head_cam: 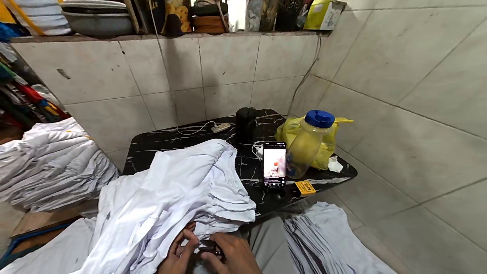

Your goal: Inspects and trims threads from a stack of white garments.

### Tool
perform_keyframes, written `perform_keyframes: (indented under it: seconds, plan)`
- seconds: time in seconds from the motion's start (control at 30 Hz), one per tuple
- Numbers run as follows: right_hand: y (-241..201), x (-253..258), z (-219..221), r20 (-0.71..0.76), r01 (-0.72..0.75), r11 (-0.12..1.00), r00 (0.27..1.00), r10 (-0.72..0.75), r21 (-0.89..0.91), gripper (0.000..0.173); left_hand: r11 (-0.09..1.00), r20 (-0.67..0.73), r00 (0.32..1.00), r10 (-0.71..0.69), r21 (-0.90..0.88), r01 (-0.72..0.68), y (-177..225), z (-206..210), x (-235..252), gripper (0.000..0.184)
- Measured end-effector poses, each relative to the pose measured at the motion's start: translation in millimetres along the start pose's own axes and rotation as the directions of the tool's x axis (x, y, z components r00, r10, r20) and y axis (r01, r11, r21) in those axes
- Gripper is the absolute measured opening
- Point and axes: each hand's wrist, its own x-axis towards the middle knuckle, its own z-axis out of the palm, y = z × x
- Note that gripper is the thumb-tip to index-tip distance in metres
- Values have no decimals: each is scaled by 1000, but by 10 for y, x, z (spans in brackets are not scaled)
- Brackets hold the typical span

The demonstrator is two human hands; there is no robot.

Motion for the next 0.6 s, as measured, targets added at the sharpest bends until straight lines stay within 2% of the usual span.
perform_keyframes:
  seconds: [0.2,0.37,0.5,0.6]
  plan:
    - [-75,40,106,7,-70,997,998,70,-14,43,998,45,997,55,-6,-55,-58,-27,1,6]
    - [-84,41,133,21,-40,998,999,41,-41,40,996,68,994,89,-19,-88,-118,-43,14,3]
    - [-71,36,195,-82,-33,994,996,25,-101,33,994,68,992,104,-28,-102,-107,-44,19,7]
    - [-133,41,271,-320,-38,993,947,0,-114,26,999,-33,999,10,-47,-11,20,18,-36,25]
